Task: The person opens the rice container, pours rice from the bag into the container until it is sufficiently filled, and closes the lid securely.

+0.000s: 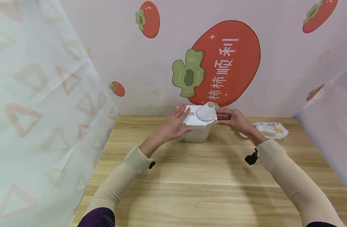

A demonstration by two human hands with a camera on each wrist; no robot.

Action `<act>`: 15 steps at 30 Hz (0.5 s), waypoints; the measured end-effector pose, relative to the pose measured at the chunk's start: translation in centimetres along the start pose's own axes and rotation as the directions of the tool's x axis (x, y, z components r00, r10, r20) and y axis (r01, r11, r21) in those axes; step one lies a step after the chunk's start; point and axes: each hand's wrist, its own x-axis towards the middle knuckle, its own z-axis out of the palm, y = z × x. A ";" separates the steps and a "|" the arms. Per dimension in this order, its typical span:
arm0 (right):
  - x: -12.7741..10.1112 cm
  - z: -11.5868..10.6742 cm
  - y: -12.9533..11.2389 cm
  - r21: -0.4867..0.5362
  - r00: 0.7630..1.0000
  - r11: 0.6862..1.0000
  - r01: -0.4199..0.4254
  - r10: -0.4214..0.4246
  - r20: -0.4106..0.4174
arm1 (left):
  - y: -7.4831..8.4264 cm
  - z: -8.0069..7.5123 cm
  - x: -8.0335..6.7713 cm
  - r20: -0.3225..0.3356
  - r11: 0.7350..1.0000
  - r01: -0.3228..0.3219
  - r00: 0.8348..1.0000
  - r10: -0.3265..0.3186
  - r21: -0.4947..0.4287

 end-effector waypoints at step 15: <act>-0.1 0.7 0.9 0.047 0.998 0.999 0.002 0.001 -0.060 | 0.0 0.3 0.0 -0.024 1.000 -0.019 1.000 0.019 0.011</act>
